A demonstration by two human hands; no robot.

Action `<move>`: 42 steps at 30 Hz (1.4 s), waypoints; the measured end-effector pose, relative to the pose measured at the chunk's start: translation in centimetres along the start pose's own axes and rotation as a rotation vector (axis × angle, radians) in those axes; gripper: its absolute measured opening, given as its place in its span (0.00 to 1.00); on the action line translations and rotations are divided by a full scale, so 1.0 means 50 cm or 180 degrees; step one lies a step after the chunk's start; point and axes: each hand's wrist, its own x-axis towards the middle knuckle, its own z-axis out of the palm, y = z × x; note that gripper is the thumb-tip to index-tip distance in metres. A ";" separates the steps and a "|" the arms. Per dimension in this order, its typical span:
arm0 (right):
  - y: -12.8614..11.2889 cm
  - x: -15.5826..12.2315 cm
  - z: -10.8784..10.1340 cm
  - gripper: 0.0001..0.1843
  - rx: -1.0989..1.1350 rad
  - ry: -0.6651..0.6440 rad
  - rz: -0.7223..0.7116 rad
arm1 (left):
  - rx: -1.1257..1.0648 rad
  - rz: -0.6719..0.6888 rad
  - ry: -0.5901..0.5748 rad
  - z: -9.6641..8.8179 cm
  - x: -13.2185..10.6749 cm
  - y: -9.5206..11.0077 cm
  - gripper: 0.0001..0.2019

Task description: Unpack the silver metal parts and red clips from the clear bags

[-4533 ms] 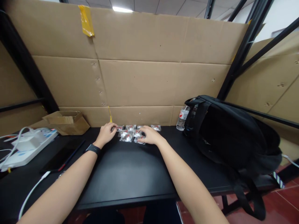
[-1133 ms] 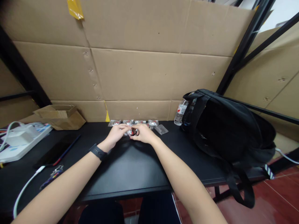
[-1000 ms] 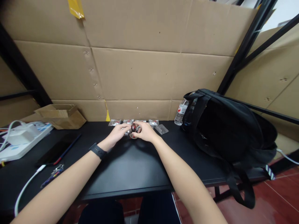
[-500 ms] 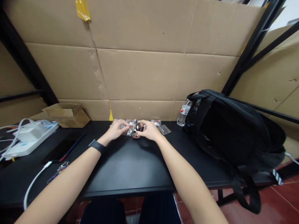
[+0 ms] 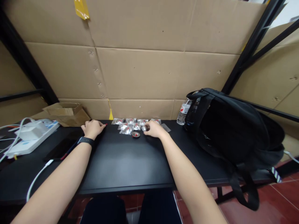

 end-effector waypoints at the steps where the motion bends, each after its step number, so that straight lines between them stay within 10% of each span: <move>1: 0.001 -0.001 -0.004 0.17 0.0013 -0.0120 0.0019 | 0.0023 -0.0033 -0.0046 -0.003 0.002 0.000 0.13; 7: 0.012 -0.008 -0.034 0.13 -0.0014 -0.0699 0.0093 | 0.0094 0.0361 -0.1157 -0.053 0.011 0.009 0.10; 14: 0.029 -0.013 -0.042 0.27 -0.0029 -0.1003 0.0343 | -0.1045 0.2751 -0.2683 -0.091 -0.041 0.083 0.11; 19: 0.028 -0.019 -0.055 0.28 0.0137 -0.1265 0.0375 | -0.1314 0.3166 -0.1742 -0.078 -0.100 0.155 0.11; 23: 0.042 -0.025 -0.075 0.27 -0.0504 -0.0486 0.0672 | -0.1233 0.3170 -0.0772 -0.050 -0.147 0.200 0.12; 31: 0.071 -0.038 -0.075 0.26 -0.1047 -0.0541 0.1663 | -0.1098 0.3540 -0.1116 -0.033 -0.175 0.217 0.10; 37: 0.021 -0.023 -0.082 0.17 0.0372 0.0343 0.0306 | -0.1859 0.3072 -0.0425 -0.058 -0.171 0.226 0.19; 42: -0.040 -0.012 -0.056 0.24 0.1861 0.0039 -0.0523 | -0.2301 0.2771 -0.0251 -0.086 -0.164 0.228 0.21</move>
